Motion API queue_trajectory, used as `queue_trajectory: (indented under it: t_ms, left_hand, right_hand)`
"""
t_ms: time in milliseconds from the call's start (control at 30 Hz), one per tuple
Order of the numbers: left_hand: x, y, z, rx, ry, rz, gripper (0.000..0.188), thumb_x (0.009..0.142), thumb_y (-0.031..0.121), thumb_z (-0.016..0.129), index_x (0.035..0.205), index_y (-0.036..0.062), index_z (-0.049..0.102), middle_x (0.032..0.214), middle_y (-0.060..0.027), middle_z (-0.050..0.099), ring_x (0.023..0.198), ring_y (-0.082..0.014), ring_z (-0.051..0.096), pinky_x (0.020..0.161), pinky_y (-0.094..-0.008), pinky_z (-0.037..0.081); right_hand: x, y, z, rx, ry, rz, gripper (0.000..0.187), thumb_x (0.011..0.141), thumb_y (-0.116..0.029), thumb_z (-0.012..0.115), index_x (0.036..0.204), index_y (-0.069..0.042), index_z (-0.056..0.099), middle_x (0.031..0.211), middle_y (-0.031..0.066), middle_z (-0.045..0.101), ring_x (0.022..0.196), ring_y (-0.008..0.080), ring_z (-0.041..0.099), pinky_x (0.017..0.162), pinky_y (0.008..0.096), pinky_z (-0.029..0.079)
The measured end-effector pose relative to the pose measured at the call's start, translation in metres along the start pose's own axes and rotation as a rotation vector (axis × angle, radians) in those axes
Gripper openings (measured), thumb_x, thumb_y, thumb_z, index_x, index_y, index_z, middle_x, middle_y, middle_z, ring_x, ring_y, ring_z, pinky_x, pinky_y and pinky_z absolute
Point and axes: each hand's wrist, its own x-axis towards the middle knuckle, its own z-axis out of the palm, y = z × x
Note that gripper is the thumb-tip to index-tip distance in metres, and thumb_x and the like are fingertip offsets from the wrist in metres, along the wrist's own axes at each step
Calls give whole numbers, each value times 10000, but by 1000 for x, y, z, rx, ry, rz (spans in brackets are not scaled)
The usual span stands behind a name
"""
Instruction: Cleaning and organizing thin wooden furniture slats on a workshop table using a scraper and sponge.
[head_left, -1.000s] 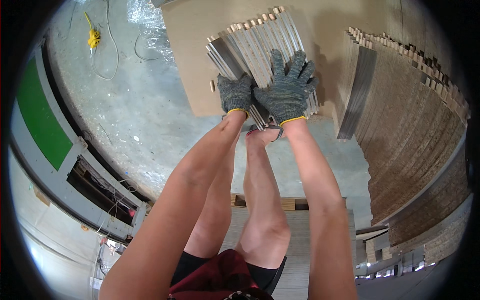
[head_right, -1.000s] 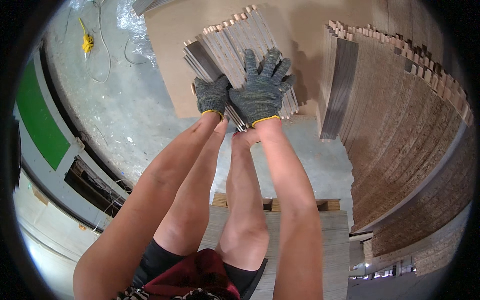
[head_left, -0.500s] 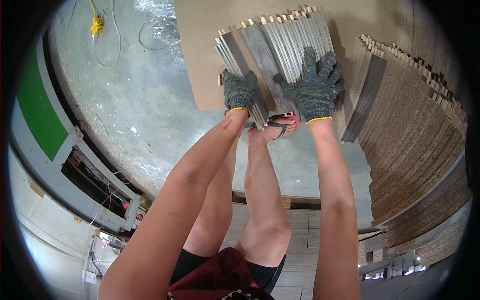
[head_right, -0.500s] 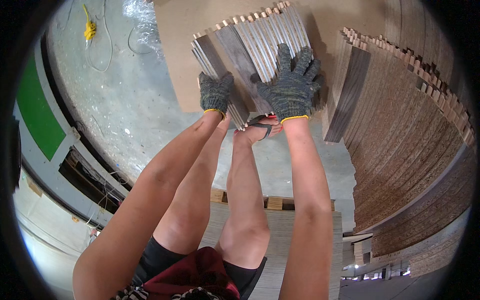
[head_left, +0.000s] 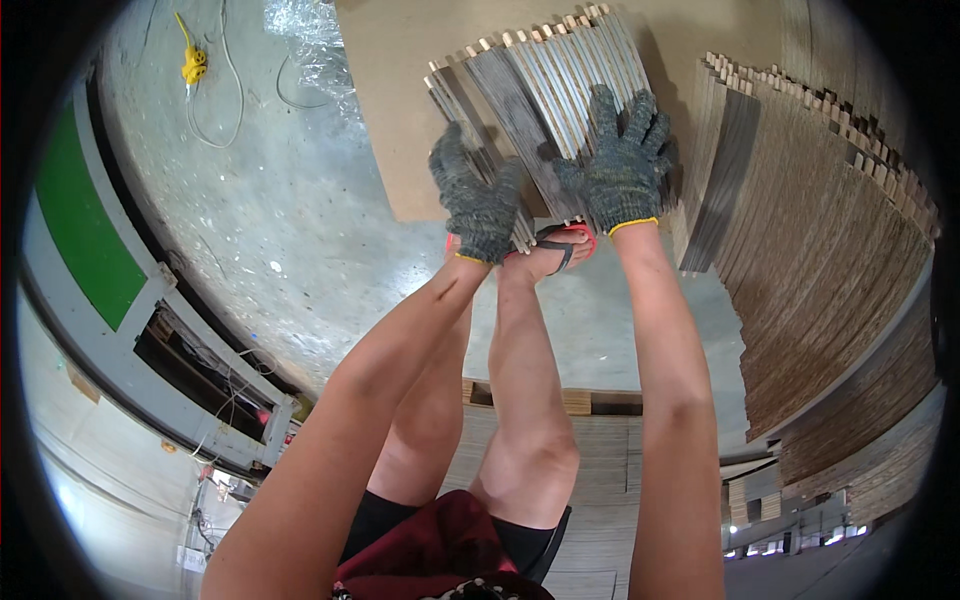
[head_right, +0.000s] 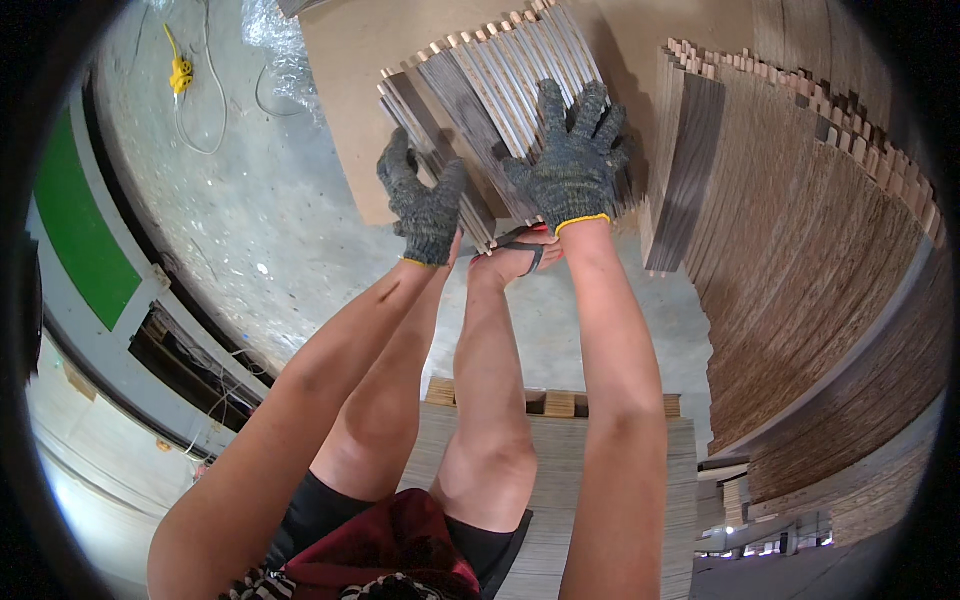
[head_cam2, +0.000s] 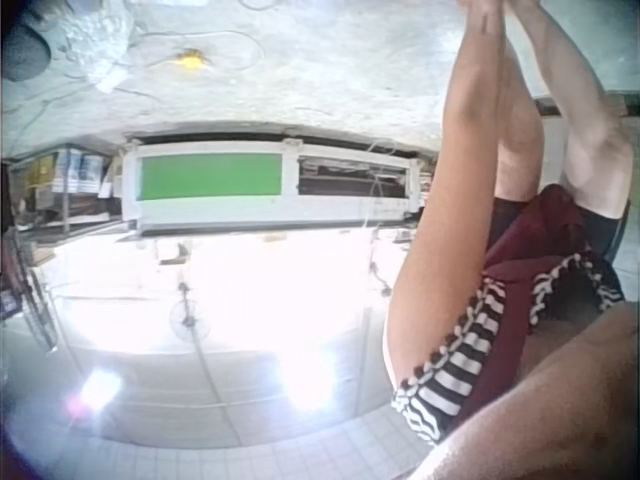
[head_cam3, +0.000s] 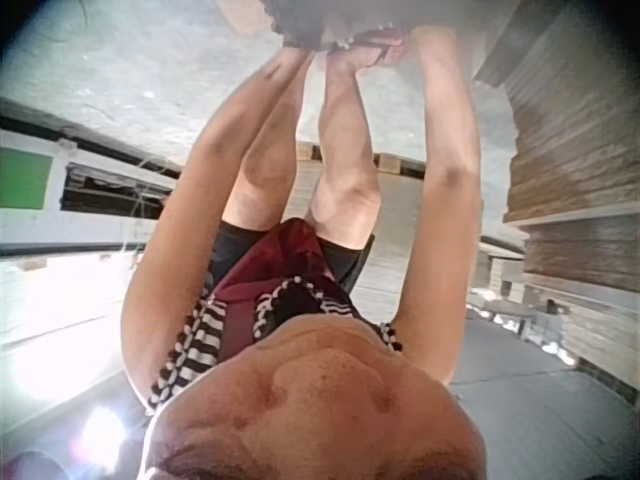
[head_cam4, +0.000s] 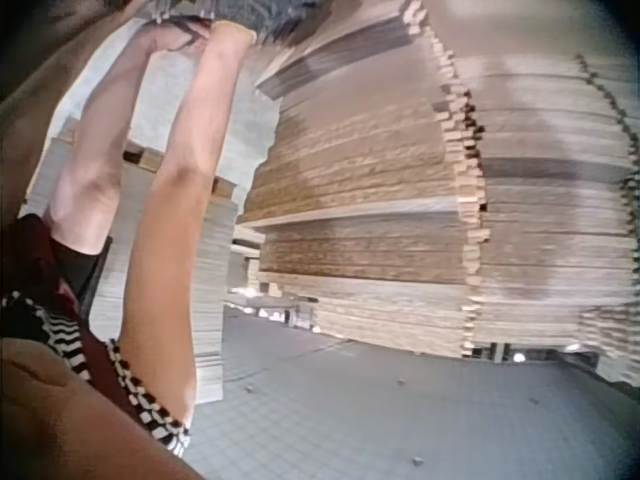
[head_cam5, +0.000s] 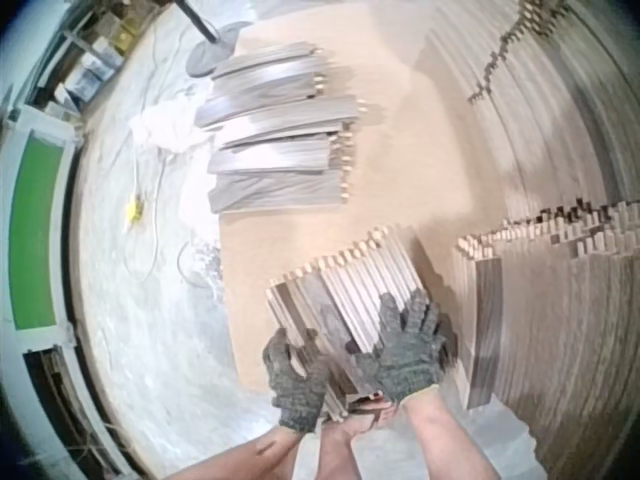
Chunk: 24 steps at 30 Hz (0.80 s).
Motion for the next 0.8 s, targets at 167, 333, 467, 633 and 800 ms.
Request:
queue_trajectory:
  t_ms: [167, 333, 467, 633, 800]
  left_hand:
    - [-3, 34, 26, -482, -384, -248, 531, 813, 147, 660, 1293, -2, 488, 1133, -143, 590, 1042, -272, 576, 880, -370, 472]
    - [20, 28, 78, -251, -214, -588, 421, 870, 268, 550, 1165, -31, 582, 1209, -255, 584, 1067, -403, 578, 866, -429, 468]
    - [21, 50, 83, -51, -90, -680, 330, 853, 235, 586, 957, -75, 632, 933, -259, 664, 809, -413, 637, 730, -466, 488]
    - [14, 32, 78, -620, -201, -731, 318, 776, 176, 677, 1029, -6, 612, 972, -153, 665, 823, -273, 630, 712, -402, 507]
    - [3, 45, 45, -343, -144, -554, 314, 738, 150, 692, 999, -3, 605, 908, -159, 665, 807, -247, 628, 696, -381, 501]
  right_hand:
    - [-4, 10, 6, 5, -15, 18, 981, 660, -574, 737, 1479, -262, 296, 1506, 254, 217, 1344, 550, 206, 997, 738, 234]
    - [1, -2, 7, 14, -18, 28, 986, 665, -576, 733, 1486, -261, 286, 1524, 254, 189, 1359, 553, 177, 1010, 744, 206]
    - [-2, 11, 5, 40, -22, 21, 996, 672, -575, 727, 1497, -263, 265, 1535, 252, 168, 1367, 554, 157, 1015, 747, 190]
    - [-2, 6, 2, 79, -36, 17, 990, 684, -556, 732, 1502, -270, 254, 1541, 248, 156, 1369, 549, 158, 1022, 744, 187]
    - [-3, 6, 4, 80, -80, 53, 1005, 671, -528, 751, 1506, -277, 250, 1549, 231, 150, 1373, 539, 163, 1036, 721, 203]
